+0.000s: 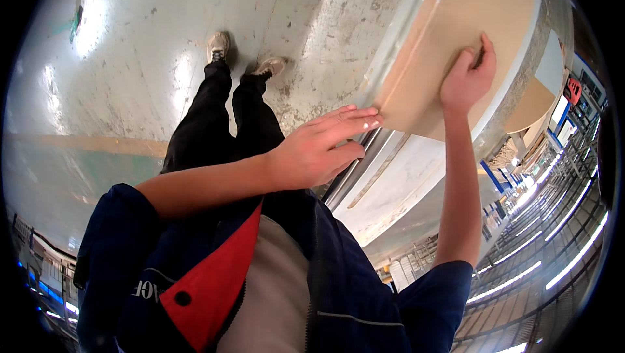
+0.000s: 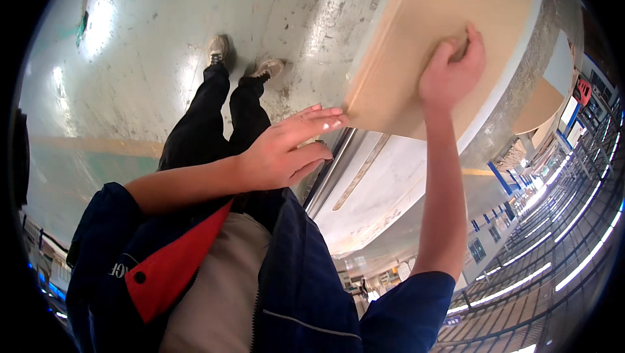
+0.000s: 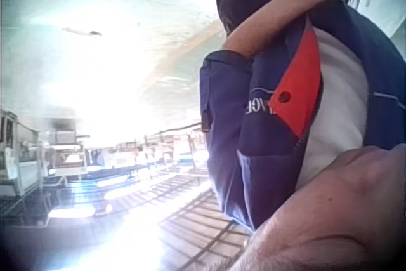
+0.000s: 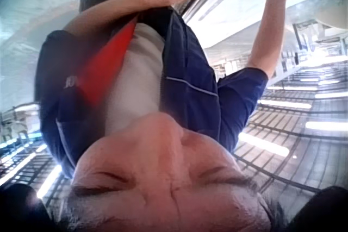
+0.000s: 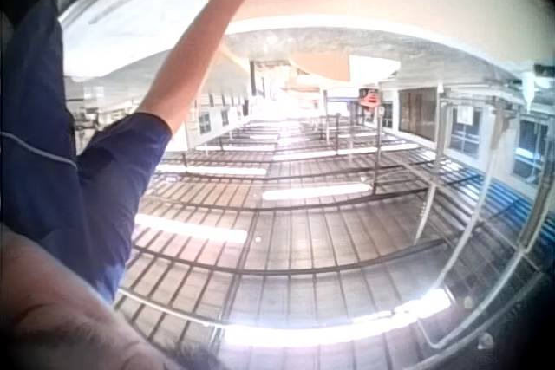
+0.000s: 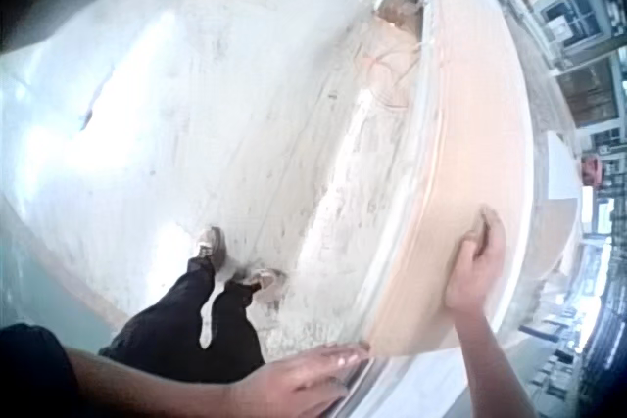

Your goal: The person handles screws and a small tool at a metal workbench before moving to a wooden panel to attach a trim piece and peel off protective film by hand.

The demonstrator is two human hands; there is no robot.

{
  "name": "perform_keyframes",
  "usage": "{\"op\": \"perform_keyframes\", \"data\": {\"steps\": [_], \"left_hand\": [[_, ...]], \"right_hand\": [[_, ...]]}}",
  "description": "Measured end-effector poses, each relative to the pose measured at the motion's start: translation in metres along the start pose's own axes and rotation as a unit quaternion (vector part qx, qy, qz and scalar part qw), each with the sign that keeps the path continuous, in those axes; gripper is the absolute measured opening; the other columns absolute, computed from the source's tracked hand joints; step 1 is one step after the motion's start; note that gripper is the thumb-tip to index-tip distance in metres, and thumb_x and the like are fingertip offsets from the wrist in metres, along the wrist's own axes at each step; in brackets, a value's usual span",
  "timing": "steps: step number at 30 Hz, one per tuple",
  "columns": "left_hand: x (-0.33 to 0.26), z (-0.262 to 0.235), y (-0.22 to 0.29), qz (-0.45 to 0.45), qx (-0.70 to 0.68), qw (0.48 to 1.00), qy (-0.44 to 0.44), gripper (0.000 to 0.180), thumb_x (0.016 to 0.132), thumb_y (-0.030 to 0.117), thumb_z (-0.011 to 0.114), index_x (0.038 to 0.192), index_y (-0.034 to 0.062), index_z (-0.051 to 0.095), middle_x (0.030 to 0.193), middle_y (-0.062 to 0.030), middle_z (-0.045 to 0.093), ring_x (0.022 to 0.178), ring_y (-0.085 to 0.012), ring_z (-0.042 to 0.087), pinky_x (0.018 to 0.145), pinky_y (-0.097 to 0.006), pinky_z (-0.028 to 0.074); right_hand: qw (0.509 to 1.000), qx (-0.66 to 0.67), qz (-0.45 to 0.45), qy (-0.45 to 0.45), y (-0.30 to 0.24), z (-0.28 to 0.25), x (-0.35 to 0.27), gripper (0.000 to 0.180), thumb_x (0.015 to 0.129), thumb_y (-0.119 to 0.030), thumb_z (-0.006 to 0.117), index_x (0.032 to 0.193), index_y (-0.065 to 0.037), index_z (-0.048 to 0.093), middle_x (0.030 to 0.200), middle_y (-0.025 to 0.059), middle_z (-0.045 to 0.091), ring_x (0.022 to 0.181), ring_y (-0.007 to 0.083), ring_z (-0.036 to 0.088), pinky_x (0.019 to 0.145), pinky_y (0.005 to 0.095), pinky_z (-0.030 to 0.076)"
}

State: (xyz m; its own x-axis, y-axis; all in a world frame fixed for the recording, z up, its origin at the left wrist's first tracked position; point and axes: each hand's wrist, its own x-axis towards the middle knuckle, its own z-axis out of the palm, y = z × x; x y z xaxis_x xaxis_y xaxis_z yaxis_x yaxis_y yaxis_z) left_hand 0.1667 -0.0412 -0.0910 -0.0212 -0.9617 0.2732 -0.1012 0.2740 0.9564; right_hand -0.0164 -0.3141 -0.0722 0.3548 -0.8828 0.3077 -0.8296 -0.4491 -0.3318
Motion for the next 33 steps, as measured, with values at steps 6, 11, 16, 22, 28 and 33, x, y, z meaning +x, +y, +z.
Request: {"op": "perform_keyframes", "data": {"steps": [6,11,16,22,28,33], "left_hand": [[0.03,-0.026,-0.008,0.113,0.207,0.963,-0.132,0.006,0.089,0.005,0.073,0.091,0.0034,0.068,0.154,-0.0129,0.059,0.149,-0.0308,0.051,0.123,-0.052,0.045],[0.058,-0.063,-0.012,0.032,0.213,0.971,-0.1,0.014,0.086,-0.004,0.076,0.094,0.0044,0.069,0.146,-0.0124,0.064,0.137,-0.0326,0.061,0.108,-0.046,0.055],[0.097,-0.092,-0.026,-0.073,0.142,0.987,0.019,0.015,0.088,-0.004,0.078,0.098,0.006,0.074,0.118,-0.0091,0.076,0.107,-0.0314,0.072,0.087,-0.04,0.06],[0.202,-0.11,-0.074,-0.18,0.021,0.974,0.132,0.011,0.094,0.007,0.079,0.104,0.0024,0.08,0.102,-0.0082,0.078,0.094,-0.019,0.074,0.084,-0.034,0.059],[0.296,-0.102,-0.132,-0.118,-0.08,0.97,0.196,0.012,0.096,0.012,0.079,0.104,0.0033,0.081,0.101,-0.006,0.079,0.09,-0.0172,0.073,0.083,-0.032,0.059],[0.33,-0.113,-0.144,-0.058,-0.043,0.984,0.166,0.009,0.094,0.008,0.078,0.103,0.004,0.08,0.097,-0.0073,0.077,0.086,-0.0228,0.072,0.077,-0.033,0.058]], "right_hand": [[0.998,-0.057,0.009,0.008,-0.011,0.0,0.0,0.045,0.096,-0.02,0.059,0.136,-0.002,0.066,0.141,0.0233,0.065,0.135,0.0429,0.058,0.113,0.0522,0.045],[0.996,-0.088,-0.008,0.01,-0.013,-0.003,0.002,0.047,0.097,-0.02,0.059,0.141,-0.004,0.063,0.148,0.0205,0.061,0.136,0.0393,0.057,0.113,0.0538,0.043],[0.993,-0.082,-0.073,-0.039,-0.007,-0.003,0.007,0.056,0.097,-0.018,0.06,0.151,-0.004,0.053,0.154,0.0214,0.055,0.138,0.0406,0.055,0.115,0.053,0.043],[1.0,0.009,-0.019,-0.02,-0.007,0.018,0.078,0.056,0.097,-0.012,0.057,0.151,0.0,0.051,0.156,0.026,0.052,0.142,0.0417,0.052,0.119,0.0524,0.04],[0.998,0.009,-0.028,-0.054,-0.011,0.024,0.091,0.053,0.097,-0.004,0.05,0.15,0.002,0.054,0.156,0.0259,0.052,0.145,0.0425,0.05,0.122,0.0495,0.039],[0.996,-0.026,-0.025,-0.086,-0.013,0.022,0.095,0.053,0.098,-0.007,0.048,0.149,0.005,0.053,0.153,0.0269,0.053,0.141,0.0446,0.052,0.119,0.0512,0.039]]}}
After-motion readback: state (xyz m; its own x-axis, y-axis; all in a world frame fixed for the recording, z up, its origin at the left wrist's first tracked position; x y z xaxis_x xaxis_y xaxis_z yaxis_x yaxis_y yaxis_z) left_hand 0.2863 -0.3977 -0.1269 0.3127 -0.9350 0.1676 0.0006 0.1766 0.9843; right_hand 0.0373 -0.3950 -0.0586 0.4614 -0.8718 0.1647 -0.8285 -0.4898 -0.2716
